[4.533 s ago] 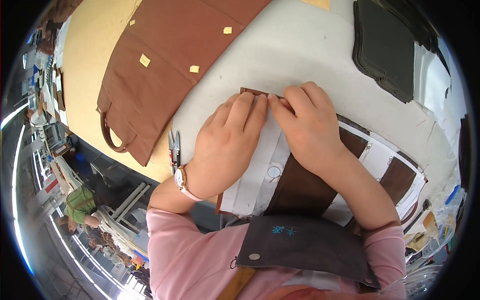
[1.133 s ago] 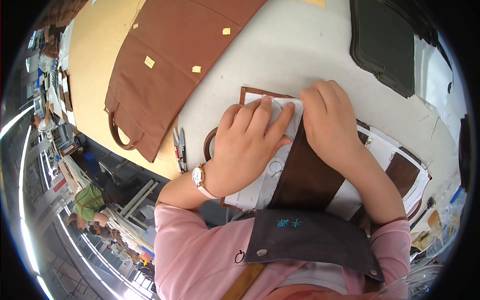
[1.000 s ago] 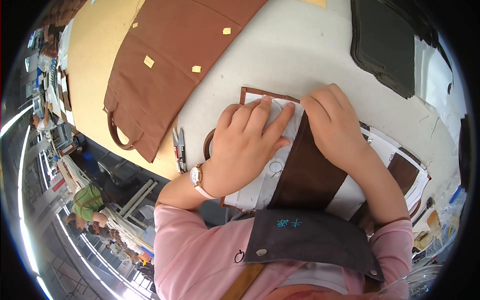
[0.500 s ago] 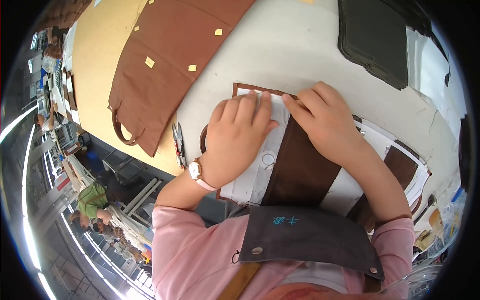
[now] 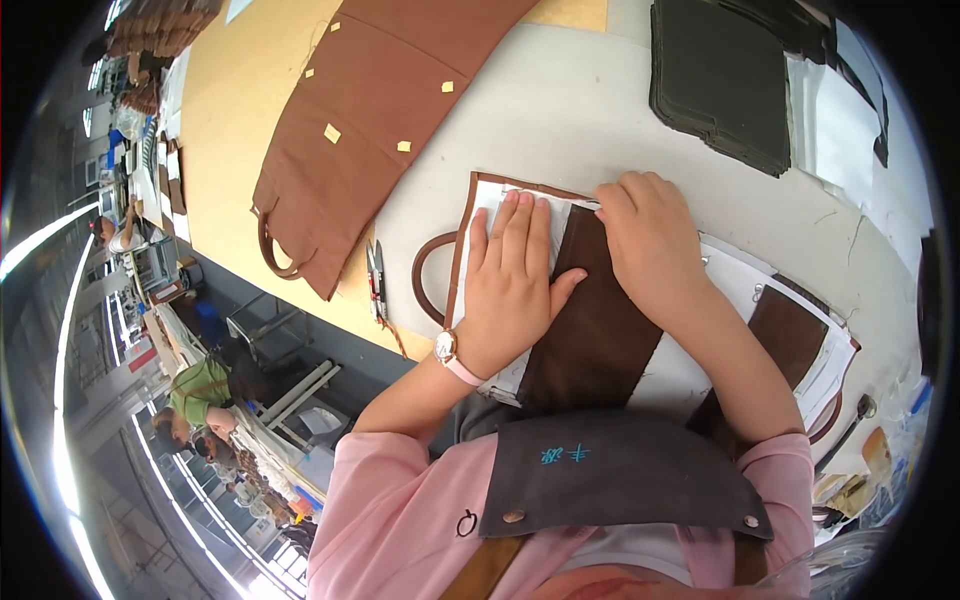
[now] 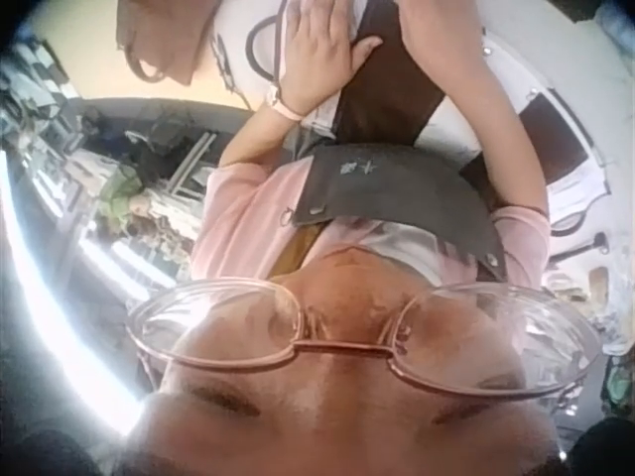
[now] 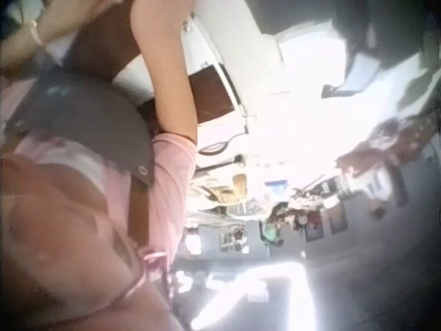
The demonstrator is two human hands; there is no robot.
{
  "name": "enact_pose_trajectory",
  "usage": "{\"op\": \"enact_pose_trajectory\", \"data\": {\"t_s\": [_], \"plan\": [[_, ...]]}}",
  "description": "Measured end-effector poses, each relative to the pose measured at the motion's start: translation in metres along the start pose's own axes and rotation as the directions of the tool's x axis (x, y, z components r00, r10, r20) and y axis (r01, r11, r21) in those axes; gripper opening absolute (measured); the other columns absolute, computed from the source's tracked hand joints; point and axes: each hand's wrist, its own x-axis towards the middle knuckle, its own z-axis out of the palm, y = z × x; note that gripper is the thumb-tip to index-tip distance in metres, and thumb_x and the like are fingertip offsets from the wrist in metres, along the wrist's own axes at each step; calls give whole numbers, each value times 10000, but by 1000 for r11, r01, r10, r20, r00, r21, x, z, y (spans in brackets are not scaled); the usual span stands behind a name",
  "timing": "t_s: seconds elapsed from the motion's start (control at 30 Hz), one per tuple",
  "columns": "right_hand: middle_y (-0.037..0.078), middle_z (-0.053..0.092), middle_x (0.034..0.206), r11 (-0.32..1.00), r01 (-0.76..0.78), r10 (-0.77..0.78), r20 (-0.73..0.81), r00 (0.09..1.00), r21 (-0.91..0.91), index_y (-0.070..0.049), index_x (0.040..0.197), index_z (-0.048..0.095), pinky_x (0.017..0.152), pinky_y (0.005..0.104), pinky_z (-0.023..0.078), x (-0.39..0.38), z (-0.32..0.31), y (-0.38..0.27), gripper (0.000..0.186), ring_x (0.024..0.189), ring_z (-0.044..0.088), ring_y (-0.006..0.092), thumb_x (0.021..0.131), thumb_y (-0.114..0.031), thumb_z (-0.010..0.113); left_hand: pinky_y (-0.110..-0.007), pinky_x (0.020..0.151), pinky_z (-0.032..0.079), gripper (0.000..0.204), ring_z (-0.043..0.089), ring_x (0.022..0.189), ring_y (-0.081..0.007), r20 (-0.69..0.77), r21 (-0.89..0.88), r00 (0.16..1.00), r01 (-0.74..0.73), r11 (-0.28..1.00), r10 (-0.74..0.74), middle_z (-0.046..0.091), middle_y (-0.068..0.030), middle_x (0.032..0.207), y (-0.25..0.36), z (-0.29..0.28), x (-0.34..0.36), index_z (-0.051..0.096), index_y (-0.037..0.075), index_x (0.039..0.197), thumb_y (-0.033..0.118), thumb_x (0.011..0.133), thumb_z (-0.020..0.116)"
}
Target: Applying adhesive lining and strips to leather bag components on a workshop table.
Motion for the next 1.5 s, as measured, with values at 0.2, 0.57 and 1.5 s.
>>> {"op": "enact_pose_trajectory", "data": {"t_s": [0.2, 0.57, 1.5], "plan": [[107, 548, 821, 989, -102, 96, 58, 994, 107, -30, 817, 580, 760, 403, 475, 8, -4, 7, 112, 802, 563, 294, 730, 10, 638, -540, 1125, 296, 744, 469, 1326, -379, -15, 10, 1000, -9, 1000, 9, 502, -237, 1353, 5, 1, 3, 421, -75, 1413, 383, 890, 686], [96, 531, 876, 958, 125, -125, -14, 992, 259, -15, 847, 594, 793, 388, 488, -1, -2, 19, 117, 872, 537, 280, 733, 8, 609, -567, 1069, 348, 691, 541, 1254, -389, -17, 143, 1000, 9, 990, -6, 553, -238, 1267, 11, 2, 9, 492, 44, 1424, 451, 892, 659], [103, 578, 866, 983, 104, -104, -13, 995, 148, -23, 879, 639, 765, 410, 497, 2, 3, 17, 94, 866, 588, 296, 786, -10, 644, -588, 1115, 305, 486, 433, 1292, -514, -129, 78, 992, -2, 997, 12, 438, -330, 1310, 22, 13, 6, 520, 66, 1380, 220, 935, 642]]}}
